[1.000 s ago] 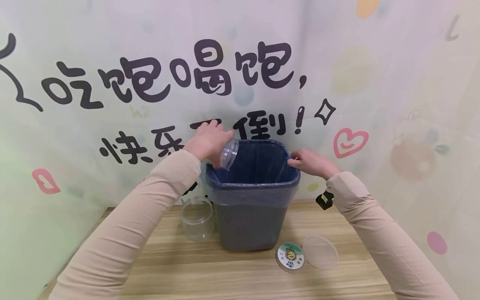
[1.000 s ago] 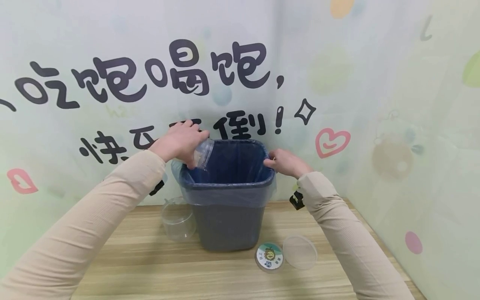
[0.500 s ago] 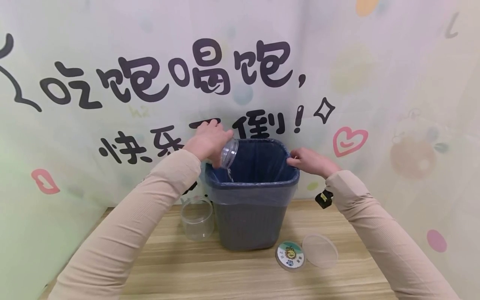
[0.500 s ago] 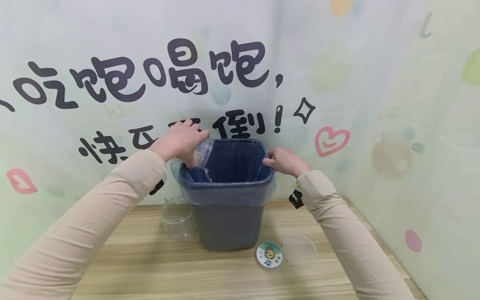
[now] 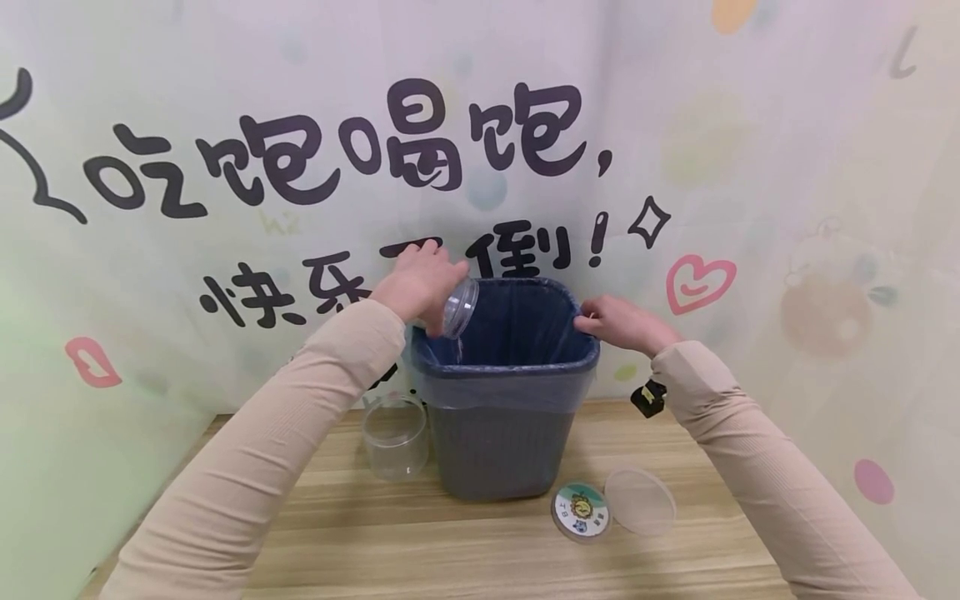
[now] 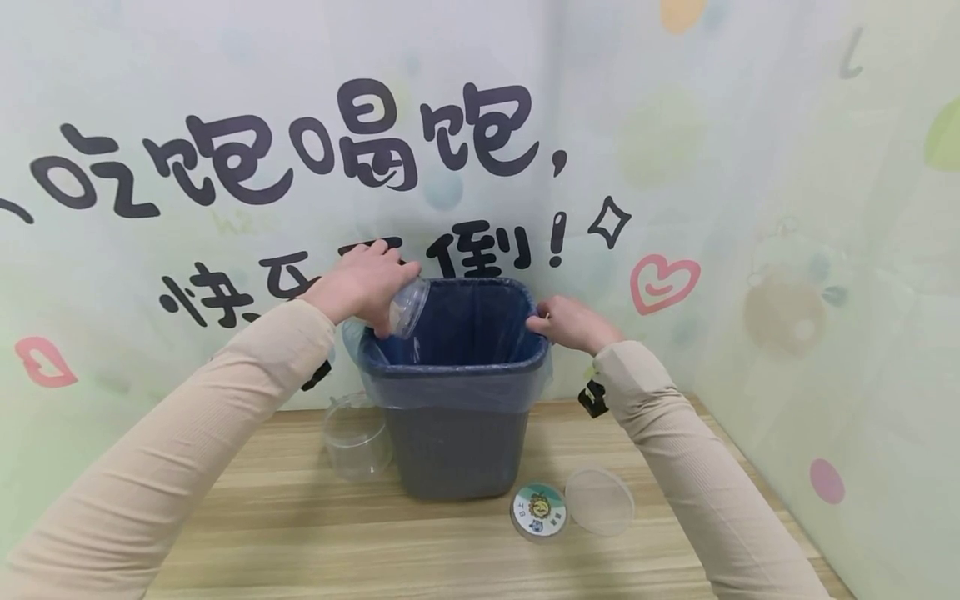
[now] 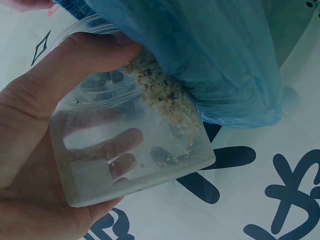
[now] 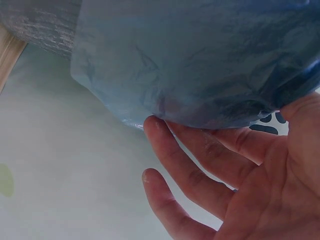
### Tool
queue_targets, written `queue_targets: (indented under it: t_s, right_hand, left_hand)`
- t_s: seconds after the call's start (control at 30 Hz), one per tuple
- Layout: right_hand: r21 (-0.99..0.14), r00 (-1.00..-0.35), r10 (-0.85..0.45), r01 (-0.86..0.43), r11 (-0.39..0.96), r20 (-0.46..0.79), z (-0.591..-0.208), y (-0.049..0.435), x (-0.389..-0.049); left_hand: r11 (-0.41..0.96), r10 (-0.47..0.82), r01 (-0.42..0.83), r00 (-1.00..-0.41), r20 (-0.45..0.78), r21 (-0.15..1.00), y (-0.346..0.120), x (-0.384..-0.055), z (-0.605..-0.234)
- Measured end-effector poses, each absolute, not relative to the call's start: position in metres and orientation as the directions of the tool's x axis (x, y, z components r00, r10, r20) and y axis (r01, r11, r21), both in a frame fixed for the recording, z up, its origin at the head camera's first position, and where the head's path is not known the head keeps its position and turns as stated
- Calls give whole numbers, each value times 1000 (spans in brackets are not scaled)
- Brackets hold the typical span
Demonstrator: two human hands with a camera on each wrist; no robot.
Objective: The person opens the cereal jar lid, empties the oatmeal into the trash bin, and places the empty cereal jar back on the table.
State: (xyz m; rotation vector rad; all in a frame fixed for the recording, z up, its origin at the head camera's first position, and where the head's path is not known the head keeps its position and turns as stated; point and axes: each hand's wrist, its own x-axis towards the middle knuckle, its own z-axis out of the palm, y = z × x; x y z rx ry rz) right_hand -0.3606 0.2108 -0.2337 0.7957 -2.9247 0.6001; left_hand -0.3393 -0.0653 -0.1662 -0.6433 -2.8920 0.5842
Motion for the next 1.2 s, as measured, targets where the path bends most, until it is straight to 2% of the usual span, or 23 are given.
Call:
queue_targets:
  t_s: [0.63,1.0,1.2]
  right_hand:
    - [-357,-862,-480,-506,785,165,-235,212,-361]
    - [-374,-864,-480,-500,781,153,-237,211,-360]
    - [-368,-864,-480,-500,784,153,-236,212,-359]
  left_hand:
    - [847,421,377,-906,39,-374,-65,-341,-167]
    - [833,381,343,-925,1,-433,-58,-343,-166]
    - [846,390,351,-920,19,-401,-61,-340,-165]
